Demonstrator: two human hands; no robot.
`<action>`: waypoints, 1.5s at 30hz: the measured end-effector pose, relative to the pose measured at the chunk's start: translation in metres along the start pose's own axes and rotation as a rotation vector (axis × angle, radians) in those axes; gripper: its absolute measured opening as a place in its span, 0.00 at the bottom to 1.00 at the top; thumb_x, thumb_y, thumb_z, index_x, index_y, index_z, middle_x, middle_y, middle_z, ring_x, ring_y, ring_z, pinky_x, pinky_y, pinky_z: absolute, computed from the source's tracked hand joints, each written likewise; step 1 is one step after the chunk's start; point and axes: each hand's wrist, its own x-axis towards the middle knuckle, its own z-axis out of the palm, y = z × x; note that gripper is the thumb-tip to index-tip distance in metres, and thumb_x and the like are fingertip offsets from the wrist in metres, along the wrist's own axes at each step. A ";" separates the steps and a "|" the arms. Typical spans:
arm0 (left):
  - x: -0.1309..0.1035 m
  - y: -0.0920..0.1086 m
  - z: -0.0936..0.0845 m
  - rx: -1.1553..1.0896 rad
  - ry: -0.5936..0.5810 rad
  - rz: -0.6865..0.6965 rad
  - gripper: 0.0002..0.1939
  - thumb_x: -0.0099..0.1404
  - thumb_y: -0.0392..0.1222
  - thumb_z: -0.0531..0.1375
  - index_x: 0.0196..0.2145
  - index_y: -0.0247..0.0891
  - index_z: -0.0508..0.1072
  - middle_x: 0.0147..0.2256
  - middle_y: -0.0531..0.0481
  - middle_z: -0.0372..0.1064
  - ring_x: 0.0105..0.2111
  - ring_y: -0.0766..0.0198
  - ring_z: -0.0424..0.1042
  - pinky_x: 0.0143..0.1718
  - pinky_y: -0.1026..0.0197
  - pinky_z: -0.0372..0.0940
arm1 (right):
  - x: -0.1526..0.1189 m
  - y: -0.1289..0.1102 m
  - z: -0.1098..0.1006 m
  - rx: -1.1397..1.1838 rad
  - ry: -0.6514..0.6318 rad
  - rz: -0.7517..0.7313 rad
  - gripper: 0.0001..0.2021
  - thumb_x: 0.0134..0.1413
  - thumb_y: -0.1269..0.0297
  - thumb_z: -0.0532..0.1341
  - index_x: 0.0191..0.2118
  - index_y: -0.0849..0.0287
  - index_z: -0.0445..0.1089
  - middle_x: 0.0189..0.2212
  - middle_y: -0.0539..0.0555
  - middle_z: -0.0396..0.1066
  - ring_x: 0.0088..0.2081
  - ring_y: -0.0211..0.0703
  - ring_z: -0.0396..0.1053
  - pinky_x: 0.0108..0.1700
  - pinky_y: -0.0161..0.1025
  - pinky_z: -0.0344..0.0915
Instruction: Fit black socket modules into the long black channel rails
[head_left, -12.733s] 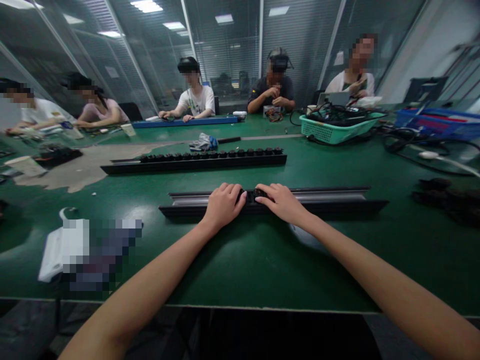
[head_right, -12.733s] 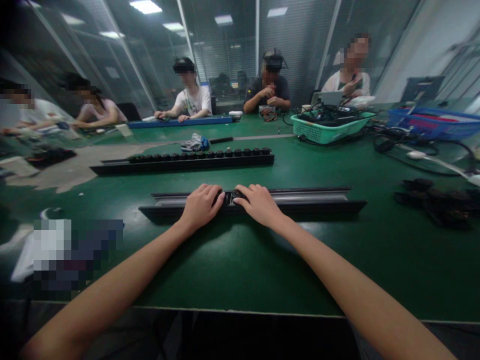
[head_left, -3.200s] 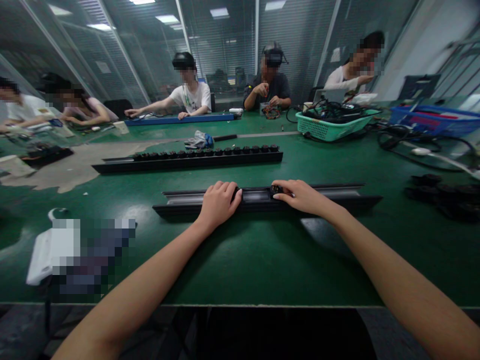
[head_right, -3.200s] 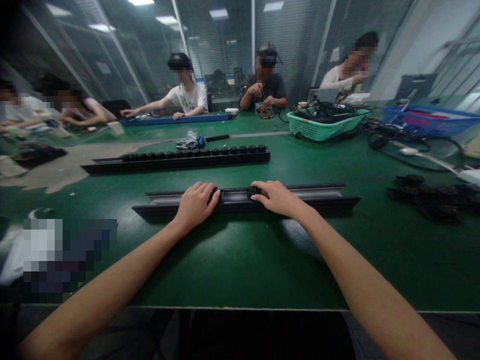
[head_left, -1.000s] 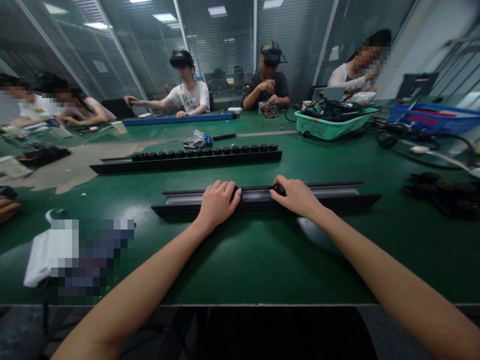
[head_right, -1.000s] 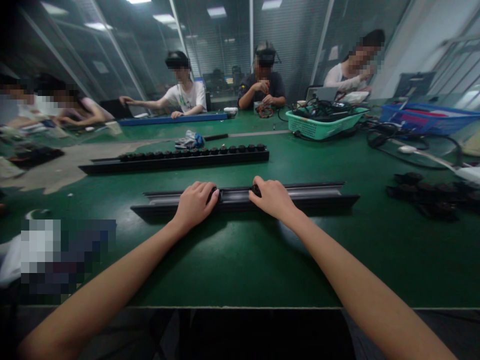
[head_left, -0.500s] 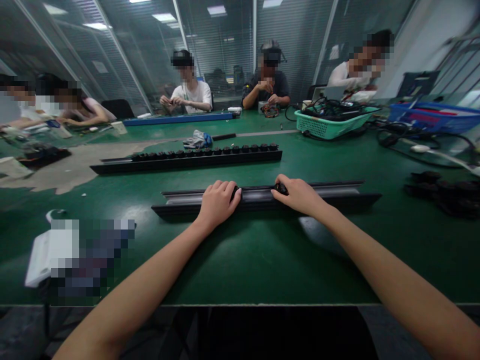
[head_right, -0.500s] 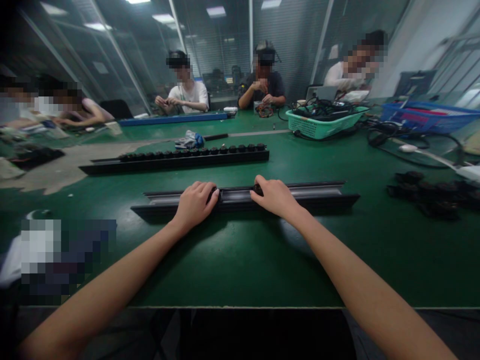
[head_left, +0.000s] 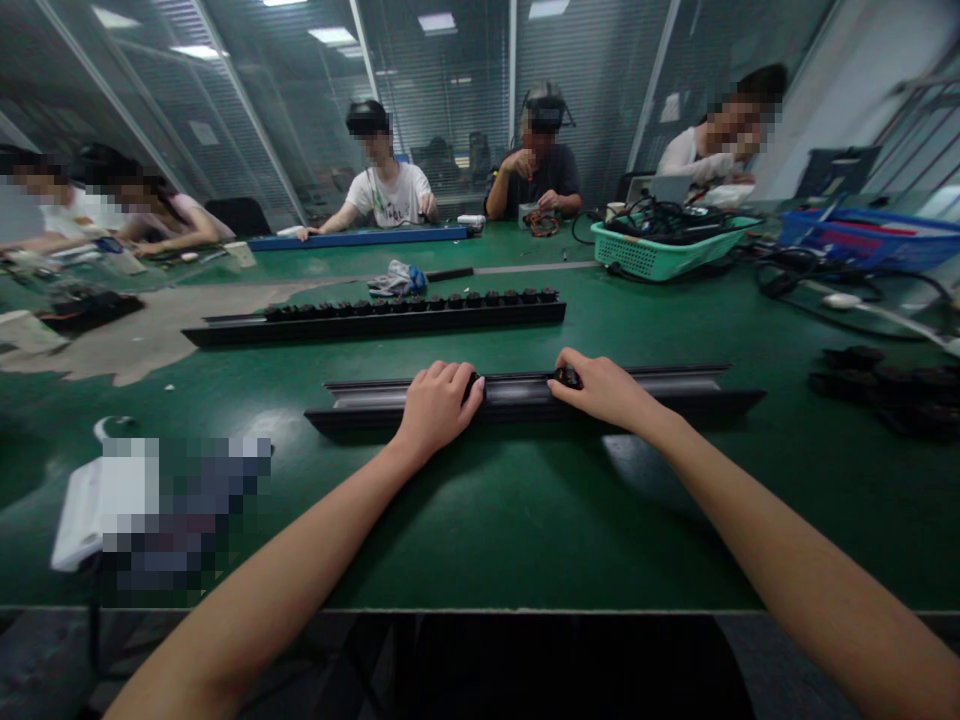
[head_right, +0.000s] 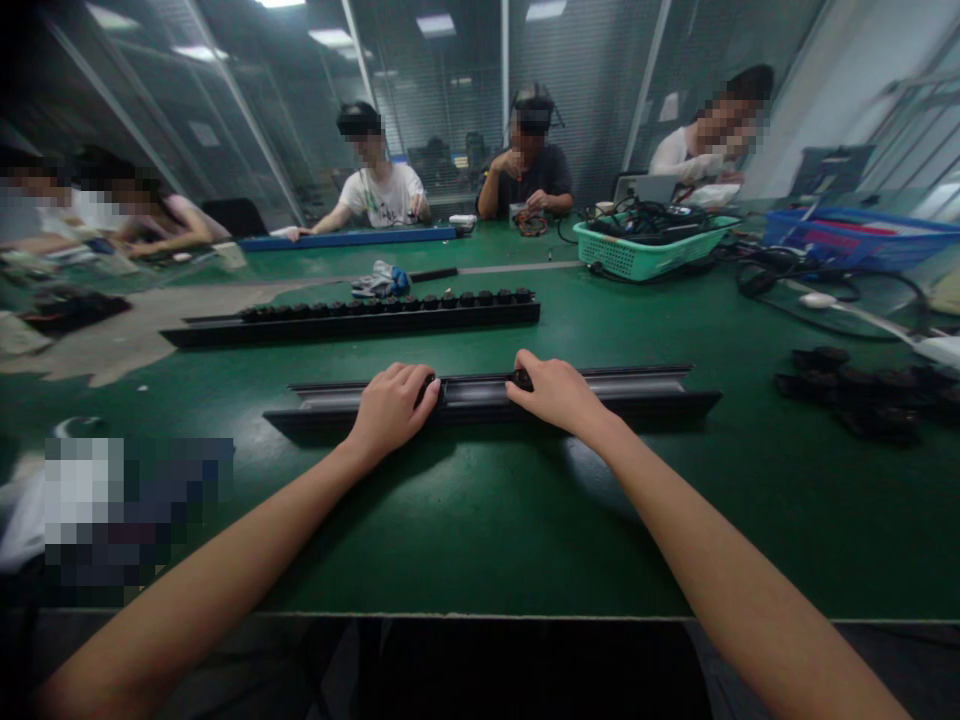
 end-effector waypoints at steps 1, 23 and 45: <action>0.000 0.000 0.000 -0.001 -0.001 0.001 0.19 0.75 0.50 0.44 0.42 0.39 0.70 0.38 0.44 0.73 0.41 0.54 0.68 0.42 0.54 0.60 | 0.000 0.000 0.000 -0.002 -0.001 0.002 0.13 0.61 0.53 0.55 0.44 0.56 0.65 0.30 0.55 0.73 0.32 0.47 0.70 0.33 0.38 0.55; 0.000 0.000 0.000 0.002 -0.006 -0.003 0.19 0.75 0.51 0.43 0.42 0.39 0.70 0.38 0.45 0.73 0.41 0.54 0.68 0.42 0.54 0.60 | 0.000 0.005 -0.002 -0.051 -0.010 0.078 0.14 0.60 0.52 0.54 0.44 0.57 0.64 0.30 0.57 0.73 0.31 0.48 0.68 0.31 0.37 0.54; 0.000 0.000 0.000 -0.010 -0.012 -0.004 0.19 0.75 0.50 0.44 0.42 0.39 0.70 0.39 0.44 0.73 0.42 0.54 0.68 0.42 0.54 0.60 | 0.000 0.008 -0.003 -0.087 -0.025 0.095 0.14 0.59 0.52 0.54 0.43 0.56 0.63 0.30 0.57 0.72 0.31 0.49 0.68 0.31 0.38 0.54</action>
